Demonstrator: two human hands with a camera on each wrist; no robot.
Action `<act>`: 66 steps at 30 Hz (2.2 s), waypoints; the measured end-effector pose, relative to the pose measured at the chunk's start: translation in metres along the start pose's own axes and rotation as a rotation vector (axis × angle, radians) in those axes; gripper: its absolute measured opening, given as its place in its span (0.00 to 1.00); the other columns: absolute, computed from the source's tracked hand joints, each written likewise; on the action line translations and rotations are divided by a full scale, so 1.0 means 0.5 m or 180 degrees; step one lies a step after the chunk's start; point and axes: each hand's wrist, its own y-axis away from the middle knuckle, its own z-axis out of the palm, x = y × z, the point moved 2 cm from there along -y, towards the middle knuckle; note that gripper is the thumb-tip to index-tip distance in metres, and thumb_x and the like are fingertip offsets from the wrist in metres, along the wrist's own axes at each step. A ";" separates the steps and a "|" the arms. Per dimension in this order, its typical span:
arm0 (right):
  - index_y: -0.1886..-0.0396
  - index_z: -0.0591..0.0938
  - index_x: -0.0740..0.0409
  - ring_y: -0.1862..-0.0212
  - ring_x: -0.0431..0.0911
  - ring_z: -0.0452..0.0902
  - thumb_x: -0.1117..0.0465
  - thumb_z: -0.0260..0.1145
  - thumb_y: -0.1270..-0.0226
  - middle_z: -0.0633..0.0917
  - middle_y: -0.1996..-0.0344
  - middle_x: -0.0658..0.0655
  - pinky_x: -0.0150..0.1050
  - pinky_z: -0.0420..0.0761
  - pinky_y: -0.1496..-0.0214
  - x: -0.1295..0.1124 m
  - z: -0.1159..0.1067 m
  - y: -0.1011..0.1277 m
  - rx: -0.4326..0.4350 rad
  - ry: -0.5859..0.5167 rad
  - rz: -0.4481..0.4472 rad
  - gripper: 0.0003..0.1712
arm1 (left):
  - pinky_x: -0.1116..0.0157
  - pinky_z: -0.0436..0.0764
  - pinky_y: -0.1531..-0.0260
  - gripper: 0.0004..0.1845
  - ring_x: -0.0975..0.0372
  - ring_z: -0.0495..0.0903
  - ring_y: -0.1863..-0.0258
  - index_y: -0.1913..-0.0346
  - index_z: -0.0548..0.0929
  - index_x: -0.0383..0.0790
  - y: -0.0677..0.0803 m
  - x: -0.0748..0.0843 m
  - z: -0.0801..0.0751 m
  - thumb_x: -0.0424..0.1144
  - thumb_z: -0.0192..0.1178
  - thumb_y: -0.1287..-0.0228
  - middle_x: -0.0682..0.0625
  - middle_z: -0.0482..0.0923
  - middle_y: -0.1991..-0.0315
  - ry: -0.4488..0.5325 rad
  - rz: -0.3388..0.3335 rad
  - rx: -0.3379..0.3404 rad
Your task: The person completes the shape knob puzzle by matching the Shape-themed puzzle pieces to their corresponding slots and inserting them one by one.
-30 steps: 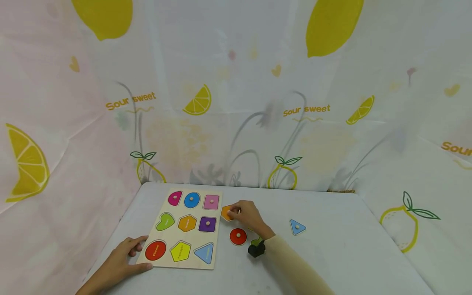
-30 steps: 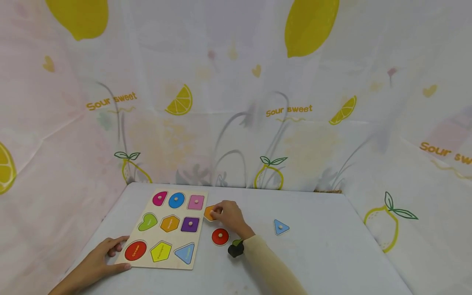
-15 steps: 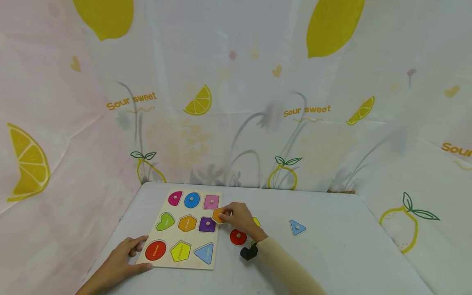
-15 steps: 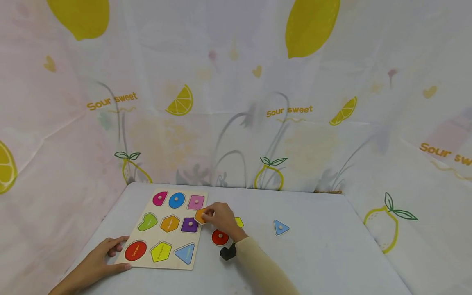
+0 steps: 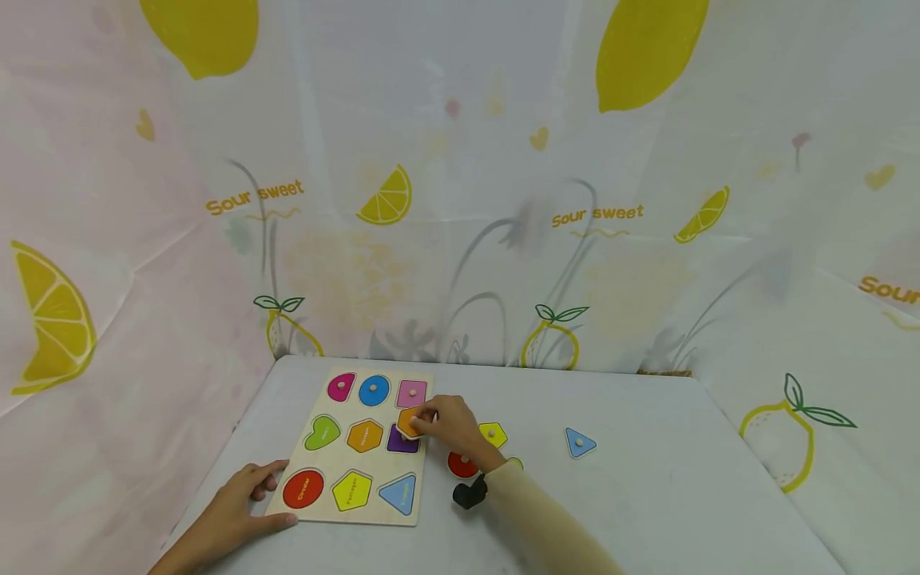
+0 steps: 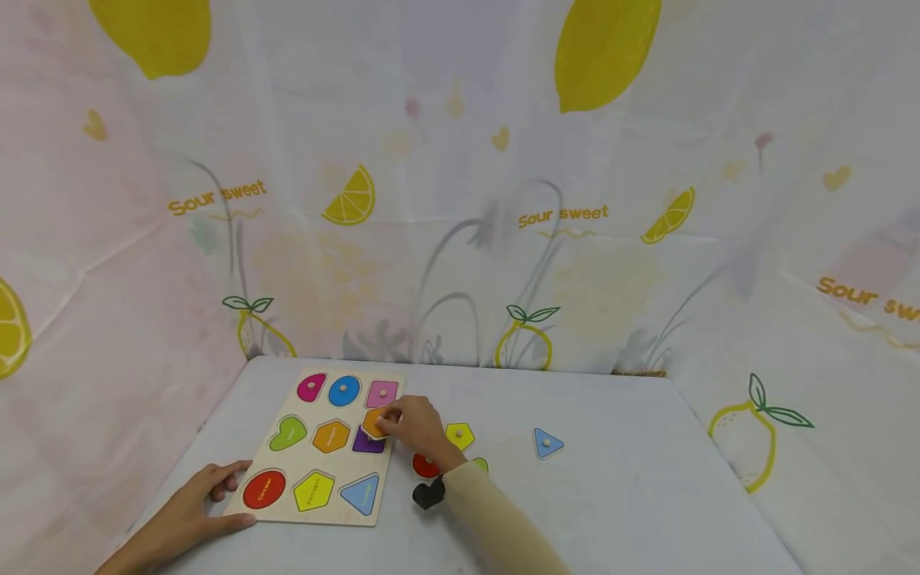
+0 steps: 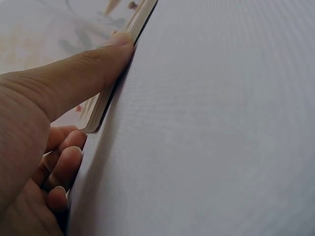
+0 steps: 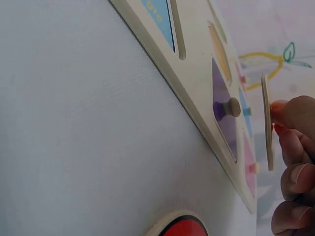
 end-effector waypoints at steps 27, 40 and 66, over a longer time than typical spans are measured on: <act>0.60 0.92 0.56 0.74 0.34 0.68 0.53 0.73 0.31 0.76 0.81 0.41 0.27 0.69 0.71 -0.051 0.083 -0.040 -0.0153 0.0018 0.0044 0.11 | 0.67 0.70 0.63 0.50 0.60 0.66 0.60 0.31 0.74 0.32 -0.001 0.005 -0.003 0.54 0.82 0.54 0.51 0.68 0.61 0.0016 0.0022 0.0004; 0.60 0.92 0.56 0.75 0.33 0.67 0.54 0.73 0.31 0.75 0.80 0.42 0.27 0.67 0.74 -0.061 0.105 -0.052 -0.0162 0.0077 0.0051 0.10 | 0.67 0.71 0.63 0.50 0.59 0.66 0.59 0.31 0.74 0.30 -0.001 0.003 -0.003 0.54 0.82 0.54 0.51 0.68 0.60 0.0076 0.0016 -0.0002; 0.62 0.93 0.49 0.74 0.32 0.67 0.49 0.74 0.32 0.76 0.81 0.39 0.25 0.67 0.73 -0.107 0.144 -0.070 -0.0210 0.0752 0.0146 0.10 | 0.67 0.72 0.63 0.51 0.58 0.67 0.59 0.31 0.74 0.30 0.000 0.006 -0.005 0.54 0.82 0.55 0.51 0.69 0.60 0.0065 -0.0047 -0.0019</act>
